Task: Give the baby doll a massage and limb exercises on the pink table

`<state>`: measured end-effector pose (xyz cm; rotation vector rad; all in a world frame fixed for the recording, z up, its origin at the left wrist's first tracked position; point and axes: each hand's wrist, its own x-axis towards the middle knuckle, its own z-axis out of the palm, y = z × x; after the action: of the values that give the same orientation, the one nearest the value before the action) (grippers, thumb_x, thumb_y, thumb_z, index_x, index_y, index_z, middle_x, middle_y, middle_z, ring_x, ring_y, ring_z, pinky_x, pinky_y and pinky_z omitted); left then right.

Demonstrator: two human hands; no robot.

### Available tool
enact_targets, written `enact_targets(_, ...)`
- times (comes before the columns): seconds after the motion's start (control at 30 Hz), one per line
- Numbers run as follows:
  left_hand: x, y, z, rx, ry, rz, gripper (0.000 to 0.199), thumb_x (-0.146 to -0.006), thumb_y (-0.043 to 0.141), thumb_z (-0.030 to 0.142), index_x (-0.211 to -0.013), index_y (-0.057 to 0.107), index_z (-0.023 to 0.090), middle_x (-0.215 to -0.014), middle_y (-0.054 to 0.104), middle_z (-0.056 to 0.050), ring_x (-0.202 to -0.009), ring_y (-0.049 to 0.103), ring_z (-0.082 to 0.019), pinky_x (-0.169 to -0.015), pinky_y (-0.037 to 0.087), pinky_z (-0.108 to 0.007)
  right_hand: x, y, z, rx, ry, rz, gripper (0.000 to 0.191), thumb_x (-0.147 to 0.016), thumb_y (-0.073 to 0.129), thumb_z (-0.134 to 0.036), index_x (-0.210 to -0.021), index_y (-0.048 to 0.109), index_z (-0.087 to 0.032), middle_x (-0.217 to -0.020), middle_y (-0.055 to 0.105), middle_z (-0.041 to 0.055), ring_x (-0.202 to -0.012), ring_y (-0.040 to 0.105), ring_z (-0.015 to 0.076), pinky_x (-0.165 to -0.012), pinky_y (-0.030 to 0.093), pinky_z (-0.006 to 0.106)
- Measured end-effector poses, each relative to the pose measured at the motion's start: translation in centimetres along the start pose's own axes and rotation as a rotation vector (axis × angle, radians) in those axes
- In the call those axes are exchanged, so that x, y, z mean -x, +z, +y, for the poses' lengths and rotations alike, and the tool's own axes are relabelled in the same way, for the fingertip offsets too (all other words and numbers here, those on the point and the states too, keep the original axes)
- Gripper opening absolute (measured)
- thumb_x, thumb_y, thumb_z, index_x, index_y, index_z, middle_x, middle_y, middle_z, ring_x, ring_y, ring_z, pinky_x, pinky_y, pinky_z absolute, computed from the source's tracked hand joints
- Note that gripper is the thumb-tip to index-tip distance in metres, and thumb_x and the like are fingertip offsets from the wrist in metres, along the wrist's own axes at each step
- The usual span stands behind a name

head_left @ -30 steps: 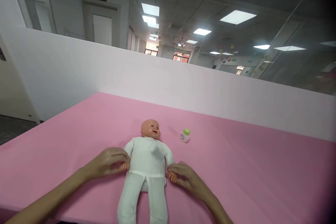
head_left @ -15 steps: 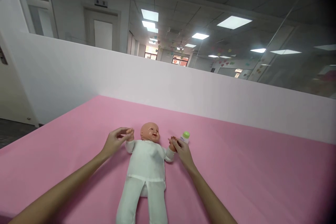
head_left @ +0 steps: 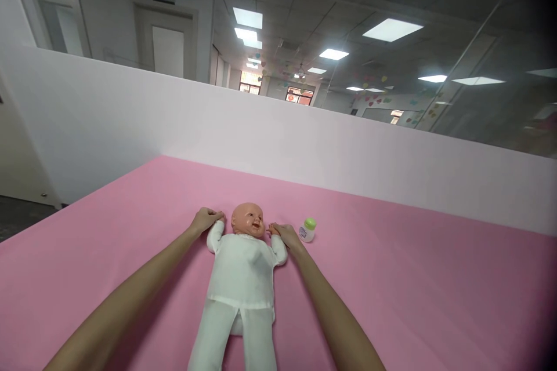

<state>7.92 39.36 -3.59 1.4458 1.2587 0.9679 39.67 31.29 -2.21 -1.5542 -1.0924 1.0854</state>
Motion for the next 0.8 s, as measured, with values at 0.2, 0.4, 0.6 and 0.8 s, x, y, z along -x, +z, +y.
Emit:
enact_targets(0.2,4.1,-3.8,2.2,0.243,0.205,-0.043,0.055,-0.072,0.086,0.058,-0.107,0.078,0.017,-0.111,0.077,-0.013,-0.102,0.071,-0.029,-0.085,0.058,-0.035,5.0,-2.2,-2.8,0.05,-0.242,-0.109,0.062,-0.081,0.073,-0.068,-0.109,0.077,-0.013,-0.112,0.075,0.0155,-0.105,0.07,0.0284,-0.078,0.053,0.03)
enact_targets(0.4,10.9,-6.9,2.5,-0.024,0.468,-0.307,0.025,-0.082,0.082,0.038,-0.1,0.08,0.021,-0.105,0.077,-0.009,-0.094,0.071,-0.026,-0.084,0.056,-0.034,12.9,-4.3,-3.6,0.286,-0.351,-0.334,0.037,-0.092,0.071,-0.05,-0.11,0.079,-0.019,-0.101,0.074,0.0072,-0.091,0.066,0.0218,-0.08,0.05,0.028)
enact_targets(0.6,16.3,-6.0,1.0,-0.264,0.656,-0.606,0.015,-0.09,0.077,0.034,-0.103,0.078,0.027,-0.111,0.074,-0.008,-0.107,0.067,-0.024,-0.097,0.053,-0.036,18.2,-4.0,-1.0,0.66,-0.57,-0.511,0.017,-0.098,0.065,-0.038,-0.104,0.078,-0.029,-0.1,0.075,0.0026,-0.092,0.061,0.0211,-0.086,0.047,0.03)
enact_targets(0.8,17.5,-5.5,0.6,-0.351,0.724,-0.604,0.017,-0.098,0.068,0.034,-0.11,0.079,0.03,-0.116,0.073,-0.008,-0.108,0.067,-0.023,-0.096,0.053,-0.034,19.5,-3.7,-0.1,0.674,-0.596,-0.466,0.025,-0.105,0.055,-0.043,-0.106,0.076,-0.029,-0.105,0.074,0.0026,-0.093,0.059,0.0204,-0.086,0.046,0.03)
